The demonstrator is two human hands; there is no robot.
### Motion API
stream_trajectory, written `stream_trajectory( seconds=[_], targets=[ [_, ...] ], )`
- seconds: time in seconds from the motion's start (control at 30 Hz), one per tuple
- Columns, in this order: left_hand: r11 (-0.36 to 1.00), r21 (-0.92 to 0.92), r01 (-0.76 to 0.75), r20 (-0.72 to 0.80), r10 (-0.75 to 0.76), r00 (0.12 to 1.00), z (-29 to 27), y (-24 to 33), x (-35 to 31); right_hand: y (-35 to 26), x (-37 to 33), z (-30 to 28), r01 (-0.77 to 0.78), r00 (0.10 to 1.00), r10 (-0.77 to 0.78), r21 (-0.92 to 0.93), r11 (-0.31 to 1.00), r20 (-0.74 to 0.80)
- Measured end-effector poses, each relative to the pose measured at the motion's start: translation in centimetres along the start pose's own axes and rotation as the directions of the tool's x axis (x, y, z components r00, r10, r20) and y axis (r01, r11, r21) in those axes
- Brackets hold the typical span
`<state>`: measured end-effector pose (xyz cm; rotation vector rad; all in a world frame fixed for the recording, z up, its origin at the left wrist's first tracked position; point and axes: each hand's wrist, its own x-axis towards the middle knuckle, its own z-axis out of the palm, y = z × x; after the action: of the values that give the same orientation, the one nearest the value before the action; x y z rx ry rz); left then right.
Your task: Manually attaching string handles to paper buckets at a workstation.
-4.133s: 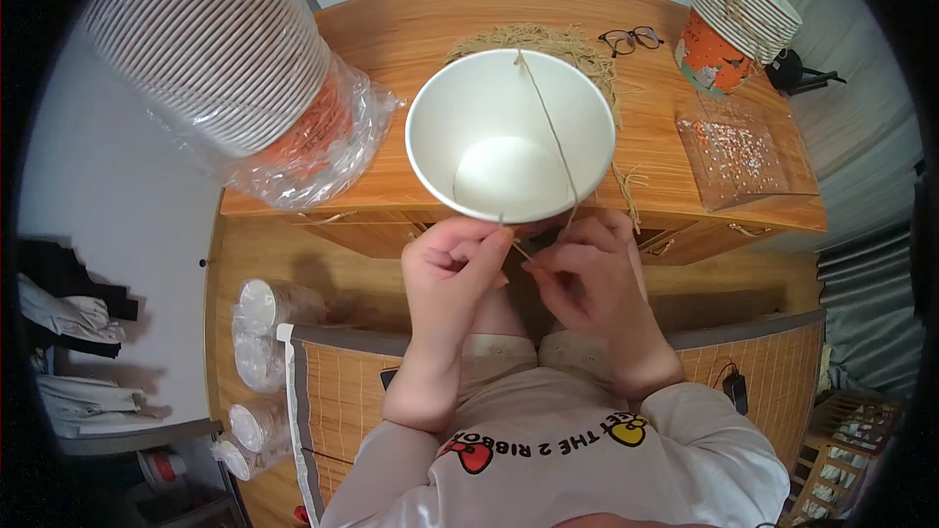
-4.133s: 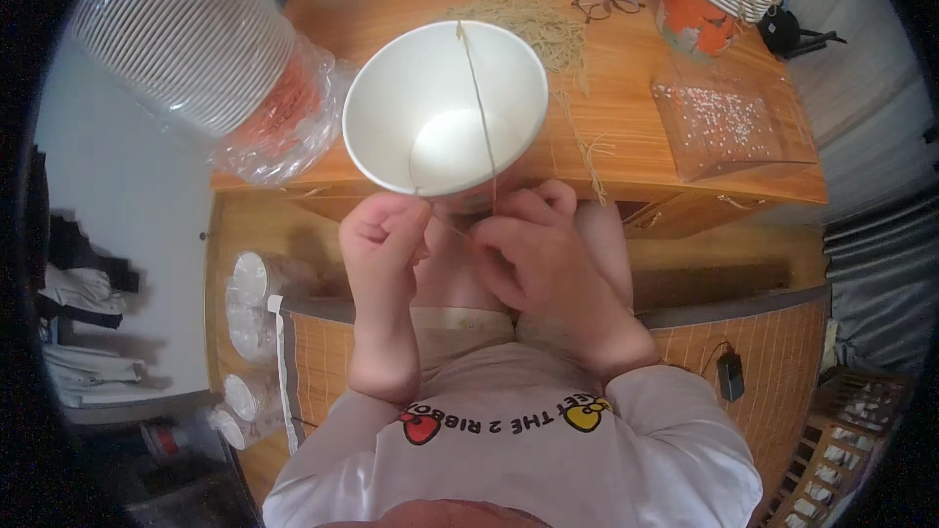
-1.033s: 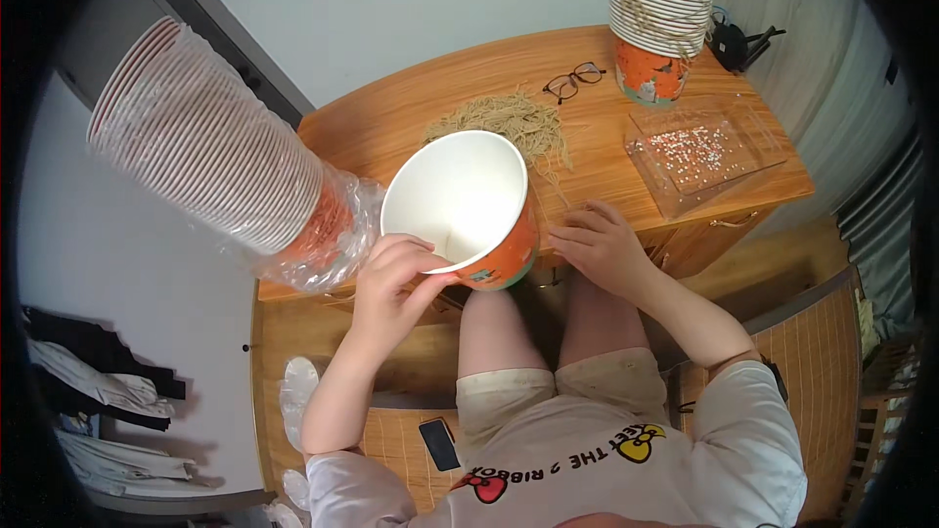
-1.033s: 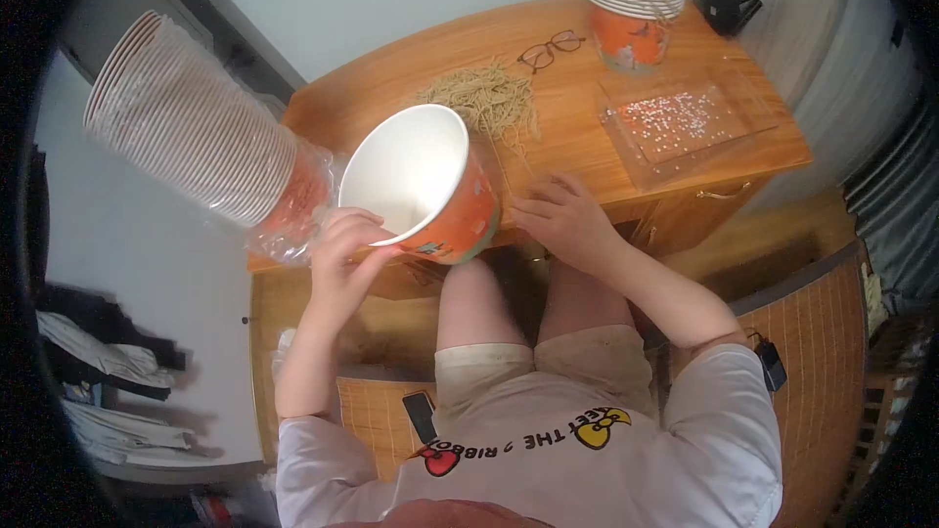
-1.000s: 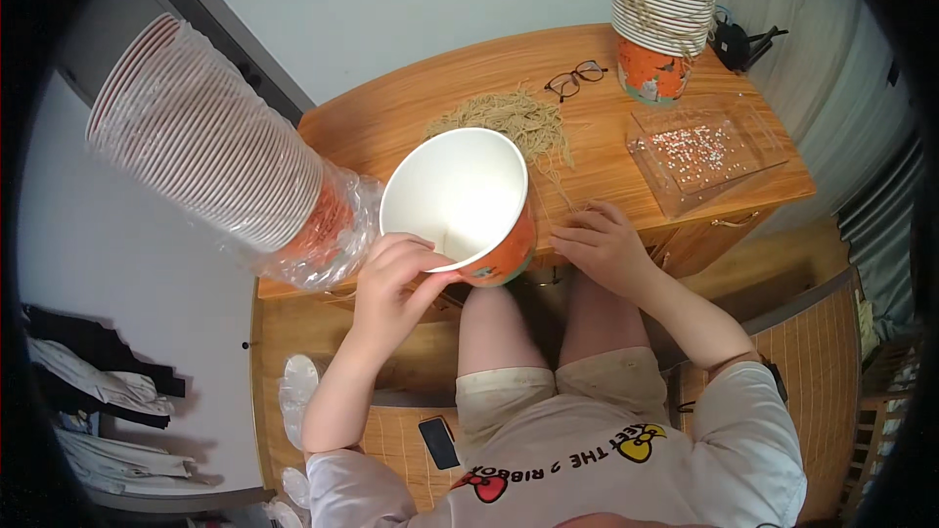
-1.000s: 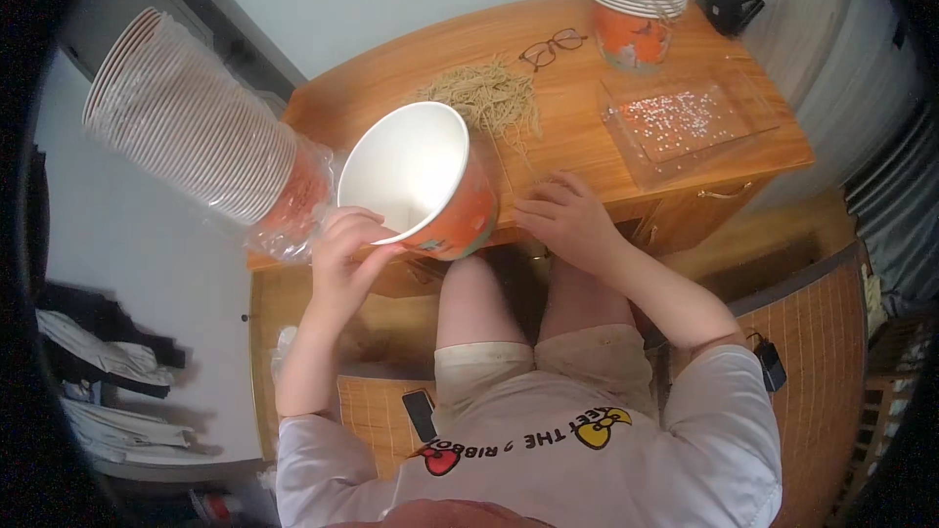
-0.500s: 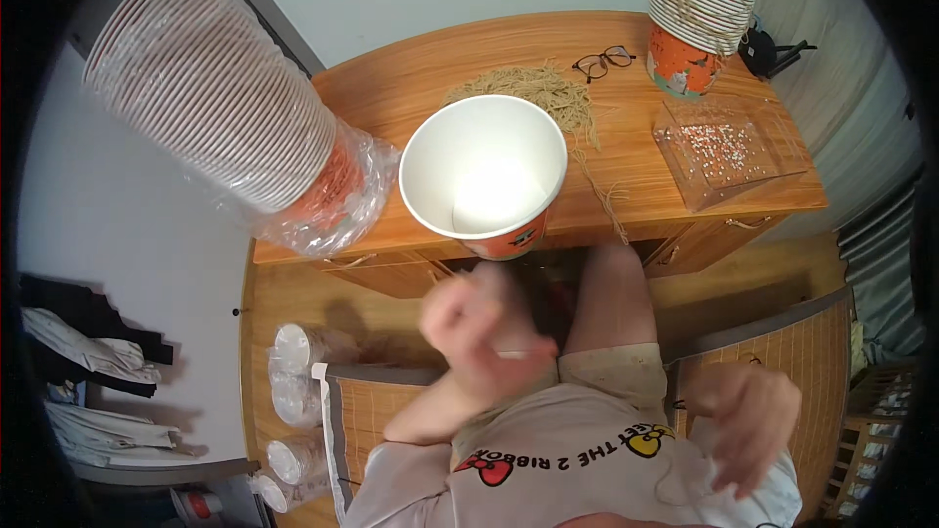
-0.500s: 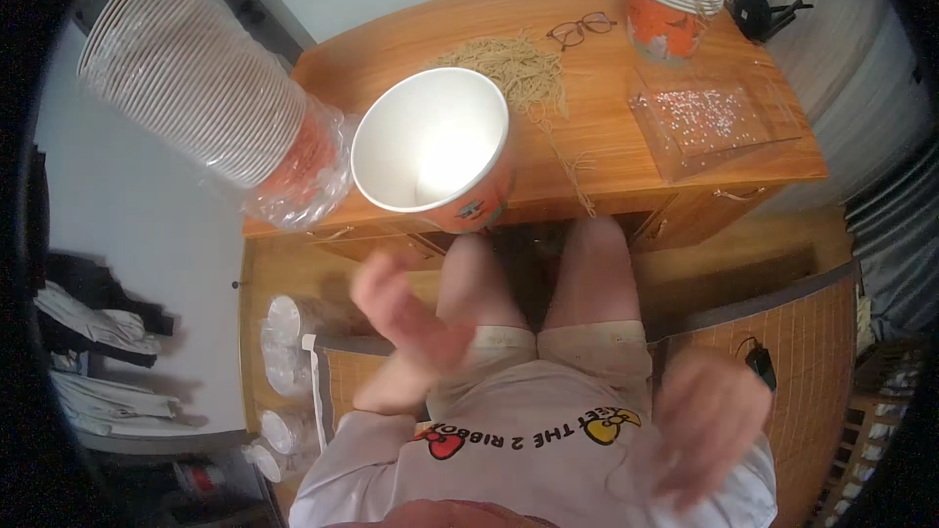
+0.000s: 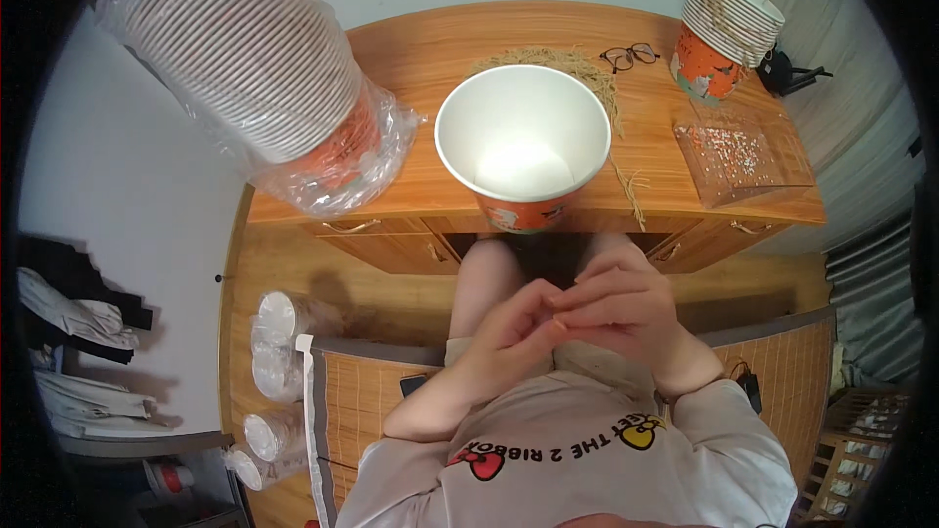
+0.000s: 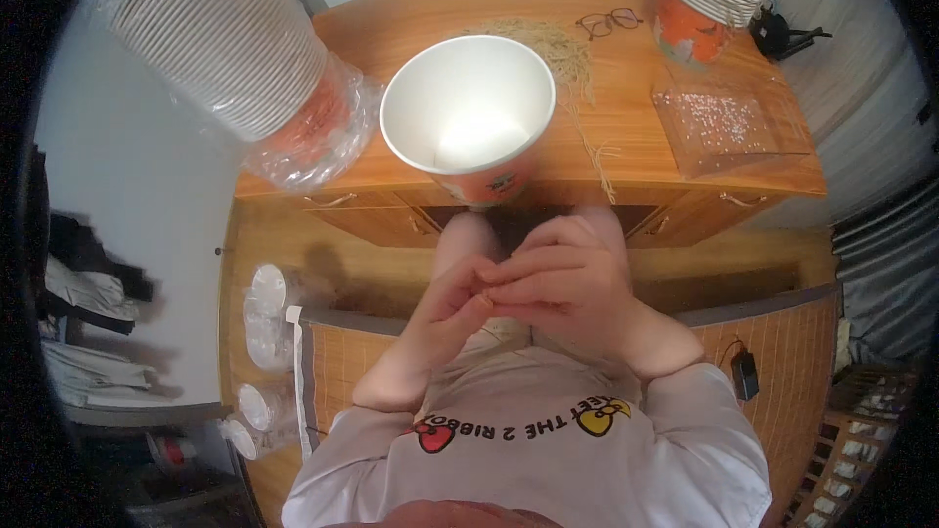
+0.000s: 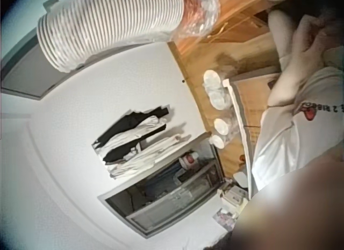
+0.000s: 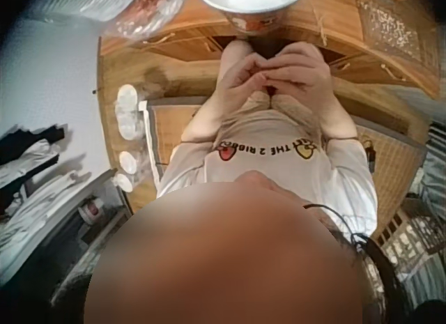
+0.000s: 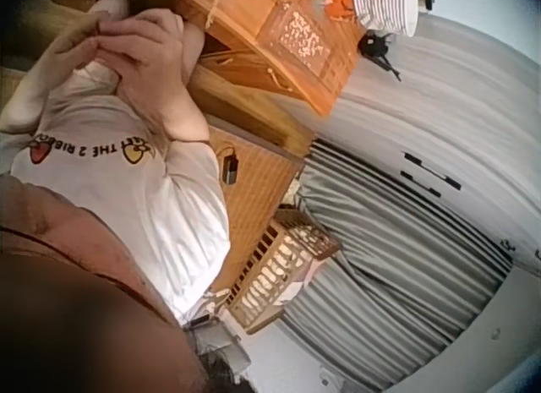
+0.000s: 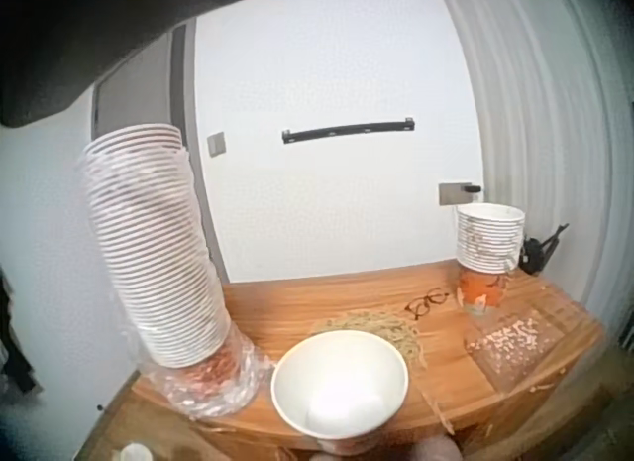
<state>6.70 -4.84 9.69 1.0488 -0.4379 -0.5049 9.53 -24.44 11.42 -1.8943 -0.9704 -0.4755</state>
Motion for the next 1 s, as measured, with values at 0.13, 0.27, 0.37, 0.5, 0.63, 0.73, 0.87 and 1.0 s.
stream_trajectory(
  seconds=[0.13,0.27,0.37,0.5,0.63,0.73,0.87,1.0],
  targets=[
    [0.994,0.085,0.064,-0.120,-0.053,0.991,-1.0,0.7,-0.8,0.3,1.1,0.7,0.014,0.999,-0.017,-0.091,0.996,-0.030],
    [0.982,0.171,0.078,-0.176,-0.048,0.983,-2.2,0.6,-1.0,0.8,1.7,1.6,0.013,1.000,-0.013,-0.092,0.996,-0.002],
    [0.975,0.222,-0.026,-0.185,0.069,0.980,-2.5,0.6,-1.0,0.8,2.5,2.1,0.052,0.998,-0.049,-0.121,0.991,0.030],
    [0.959,0.275,-0.071,-0.200,0.129,0.971,-3.3,1.0,-0.9,0.8,4.5,2.9,0.146,0.989,-0.136,-0.209,0.967,0.063],
    [0.831,0.497,-0.251,-0.256,0.416,0.873,-5.2,1.1,0.1,-0.5,6.7,2.8,0.201,0.979,-0.202,-0.364,0.909,0.036],
    [0.711,0.636,-0.300,-0.348,0.612,0.710,-6.2,1.5,2.3,-0.4,8.0,4.0,0.085,0.980,-0.175,-0.607,0.790,-0.090],
    [0.748,0.594,-0.296,-0.454,0.616,0.644,-7.6,0.9,4.1,0.0,9.2,5.3,-0.025,0.991,-0.076,-0.705,0.709,-0.111],
    [0.742,0.621,-0.253,-0.482,0.616,0.623,-6.9,1.5,4.3,0.0,8.9,4.8,-0.065,0.990,-0.034,-0.655,0.753,-0.137]
  ],
)
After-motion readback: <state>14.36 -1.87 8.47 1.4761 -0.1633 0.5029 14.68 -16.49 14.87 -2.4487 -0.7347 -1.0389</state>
